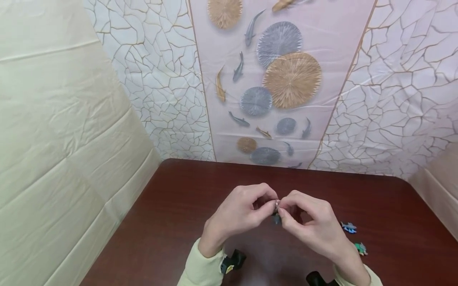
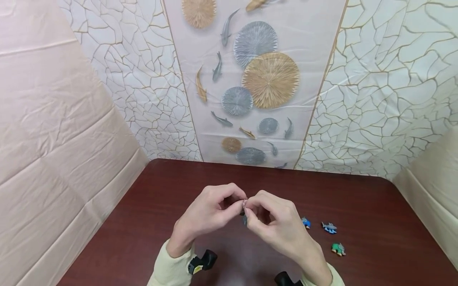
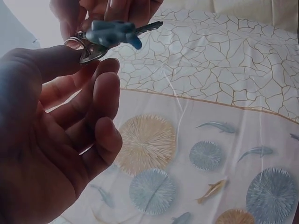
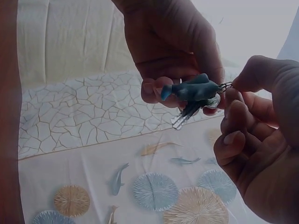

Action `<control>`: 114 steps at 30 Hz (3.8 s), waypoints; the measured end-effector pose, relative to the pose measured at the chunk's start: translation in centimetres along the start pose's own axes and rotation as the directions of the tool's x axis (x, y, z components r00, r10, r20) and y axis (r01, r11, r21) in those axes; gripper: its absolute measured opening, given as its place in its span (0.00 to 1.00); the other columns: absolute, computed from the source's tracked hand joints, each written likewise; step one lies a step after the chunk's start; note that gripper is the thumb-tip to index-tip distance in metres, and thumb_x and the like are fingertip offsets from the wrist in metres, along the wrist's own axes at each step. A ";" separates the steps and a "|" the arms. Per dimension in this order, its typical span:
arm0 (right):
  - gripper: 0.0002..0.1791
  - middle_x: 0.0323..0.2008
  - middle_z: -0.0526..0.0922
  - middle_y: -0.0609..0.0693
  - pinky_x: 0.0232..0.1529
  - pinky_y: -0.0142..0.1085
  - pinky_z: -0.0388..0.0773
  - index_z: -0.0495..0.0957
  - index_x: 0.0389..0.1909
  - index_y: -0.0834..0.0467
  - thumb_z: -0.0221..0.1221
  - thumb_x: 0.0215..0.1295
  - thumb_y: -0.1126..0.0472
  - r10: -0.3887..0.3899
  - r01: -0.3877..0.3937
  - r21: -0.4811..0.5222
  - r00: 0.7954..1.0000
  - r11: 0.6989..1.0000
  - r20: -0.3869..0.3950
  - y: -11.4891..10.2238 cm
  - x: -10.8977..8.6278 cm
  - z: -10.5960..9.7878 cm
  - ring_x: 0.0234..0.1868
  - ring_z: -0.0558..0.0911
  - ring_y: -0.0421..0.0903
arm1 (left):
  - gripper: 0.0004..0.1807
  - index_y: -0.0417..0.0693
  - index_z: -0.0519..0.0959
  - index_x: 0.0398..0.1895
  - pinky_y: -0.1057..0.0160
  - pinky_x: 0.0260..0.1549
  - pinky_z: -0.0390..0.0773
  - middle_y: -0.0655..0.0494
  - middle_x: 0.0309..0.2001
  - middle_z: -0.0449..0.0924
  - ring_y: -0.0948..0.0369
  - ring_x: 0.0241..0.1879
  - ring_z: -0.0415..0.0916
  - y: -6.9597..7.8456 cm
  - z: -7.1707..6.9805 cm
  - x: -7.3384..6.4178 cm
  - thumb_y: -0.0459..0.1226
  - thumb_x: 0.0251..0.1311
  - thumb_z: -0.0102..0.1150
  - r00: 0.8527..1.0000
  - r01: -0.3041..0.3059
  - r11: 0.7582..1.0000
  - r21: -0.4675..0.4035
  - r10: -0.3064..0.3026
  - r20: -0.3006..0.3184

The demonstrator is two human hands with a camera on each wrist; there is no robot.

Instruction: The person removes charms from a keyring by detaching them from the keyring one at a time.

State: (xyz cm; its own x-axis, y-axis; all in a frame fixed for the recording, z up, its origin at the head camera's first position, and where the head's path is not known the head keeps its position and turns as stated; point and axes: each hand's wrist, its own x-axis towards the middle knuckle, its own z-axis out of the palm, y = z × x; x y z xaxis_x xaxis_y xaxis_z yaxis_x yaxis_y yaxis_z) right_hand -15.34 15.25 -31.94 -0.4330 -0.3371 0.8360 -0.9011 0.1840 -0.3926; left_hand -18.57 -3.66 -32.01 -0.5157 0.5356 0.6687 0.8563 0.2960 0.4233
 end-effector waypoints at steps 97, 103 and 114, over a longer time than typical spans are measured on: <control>0.20 0.24 0.74 0.43 0.16 0.22 0.63 0.78 0.30 0.57 0.60 0.43 0.85 0.030 -0.030 0.036 0.999 0.999 0.015 0.3 -0.4 -0.2 0.22 0.69 0.31 | 0.08 0.54 0.78 0.25 0.83 0.23 0.64 0.69 0.20 0.78 0.78 0.20 0.63 0.3 0.0 -0.1 0.30 0.54 0.59 0.996 -0.049 0.994 0.099 0.056 -0.073; 0.20 0.24 0.74 0.42 0.16 0.23 0.63 0.78 0.30 0.57 0.60 0.43 0.84 0.020 -0.021 0.040 1.000 0.999 0.022 0.3 -0.4 -0.1 0.22 0.68 0.31 | 0.08 0.54 0.76 0.23 0.82 0.20 0.63 0.68 0.18 0.76 0.78 0.19 0.62 0.3 0.0 -0.3 0.31 0.54 0.59 0.998 -0.016 0.997 0.071 0.020 -0.061; 0.20 0.24 0.74 0.42 0.17 0.21 0.62 0.78 0.29 0.56 0.60 0.43 0.84 0.034 -0.035 0.014 0.999 0.999 0.017 0.4 -0.4 -0.3 0.22 0.68 0.31 | 0.05 0.52 0.79 0.34 0.83 0.29 0.70 0.66 0.29 0.78 0.76 0.27 0.69 0.1 0.0 0.1 0.31 0.59 0.60 0.998 -0.048 0.998 0.042 0.049 -0.029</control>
State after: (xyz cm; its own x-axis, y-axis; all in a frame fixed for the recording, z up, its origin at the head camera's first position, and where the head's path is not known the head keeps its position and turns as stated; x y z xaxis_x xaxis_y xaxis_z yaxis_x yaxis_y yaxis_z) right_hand -15.53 15.76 -32.34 -0.4640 -0.3460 0.8155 -0.8858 0.1824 -0.4266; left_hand -18.56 -3.54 -31.92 -0.4738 0.5267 0.7058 0.8804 0.3032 0.3648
